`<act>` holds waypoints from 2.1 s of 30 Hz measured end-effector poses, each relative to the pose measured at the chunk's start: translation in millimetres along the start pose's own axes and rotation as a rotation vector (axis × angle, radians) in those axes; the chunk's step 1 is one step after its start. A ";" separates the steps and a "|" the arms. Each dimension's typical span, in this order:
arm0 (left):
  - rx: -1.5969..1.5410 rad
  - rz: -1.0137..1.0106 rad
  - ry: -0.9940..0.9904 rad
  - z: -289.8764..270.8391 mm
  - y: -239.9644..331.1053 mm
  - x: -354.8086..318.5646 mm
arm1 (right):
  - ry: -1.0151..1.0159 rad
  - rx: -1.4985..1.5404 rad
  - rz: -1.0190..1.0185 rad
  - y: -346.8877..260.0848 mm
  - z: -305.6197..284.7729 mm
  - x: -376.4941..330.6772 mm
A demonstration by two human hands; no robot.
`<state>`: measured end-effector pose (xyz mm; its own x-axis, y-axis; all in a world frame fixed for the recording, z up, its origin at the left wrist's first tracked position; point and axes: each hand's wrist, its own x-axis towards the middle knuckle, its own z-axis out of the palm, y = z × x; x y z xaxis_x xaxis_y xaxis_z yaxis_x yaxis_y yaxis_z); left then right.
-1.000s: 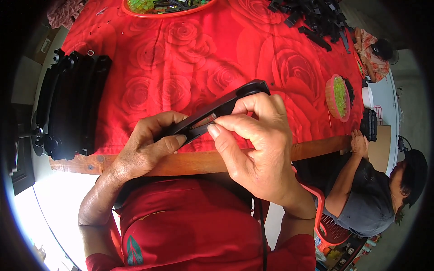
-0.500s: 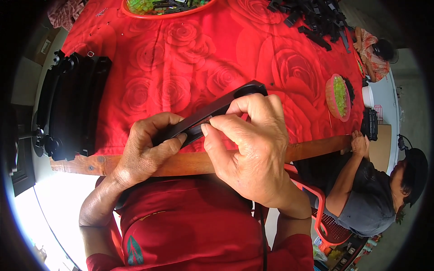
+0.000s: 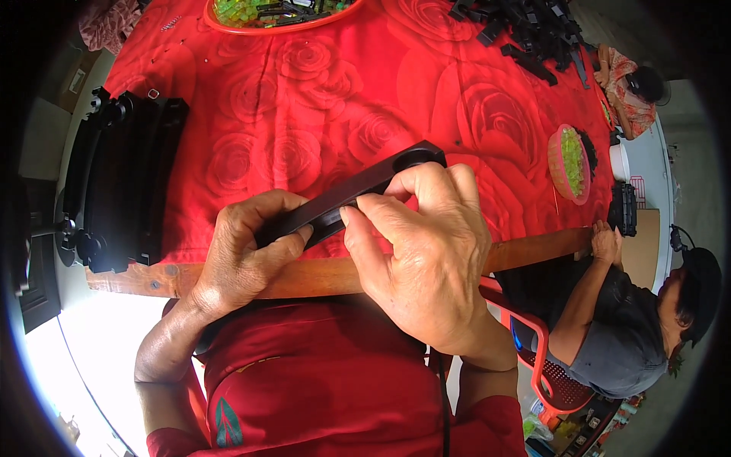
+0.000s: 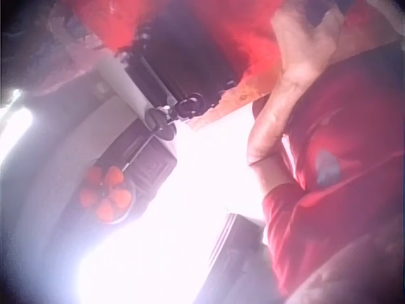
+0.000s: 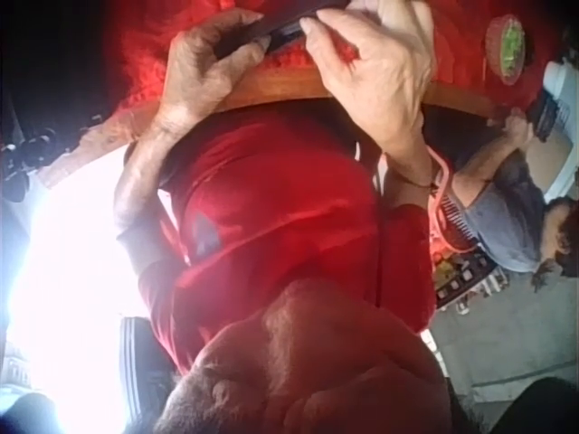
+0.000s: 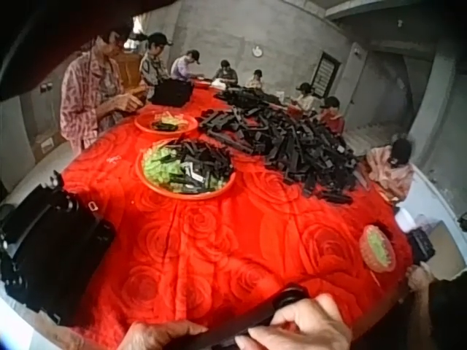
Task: The person assembles plastic components by fitting and pressing pieces into a plastic casing by hand.
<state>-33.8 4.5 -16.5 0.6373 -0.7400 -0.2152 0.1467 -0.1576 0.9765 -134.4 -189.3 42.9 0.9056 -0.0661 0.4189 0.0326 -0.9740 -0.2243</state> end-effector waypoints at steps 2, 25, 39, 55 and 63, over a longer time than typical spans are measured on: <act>0.061 0.038 0.035 0.8 2.2 -0.3 | -0.011 -0.004 0.024 -5.3 -3.2 0.4; 0.143 -0.014 0.022 -3.1 4.4 5.4 | -0.344 0.196 -0.219 24.1 11.6 26.9; 0.159 0.005 0.019 -2.9 5.2 8.1 | -0.631 0.478 0.015 32.3 23.5 39.1; 0.179 -0.012 -0.022 0.0 0.3 8.8 | -0.644 0.578 0.085 35.4 26.1 27.8; 0.155 -0.090 -0.086 -4.1 5.0 9.7 | -0.690 0.548 0.105 35.0 23.7 26.9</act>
<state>-23.8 -0.8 -13.7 0.5589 -0.7703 -0.3070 0.0778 -0.3200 0.9442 -98.9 -220.0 25.5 0.9626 0.1682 -0.2122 -0.0278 -0.7181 -0.6954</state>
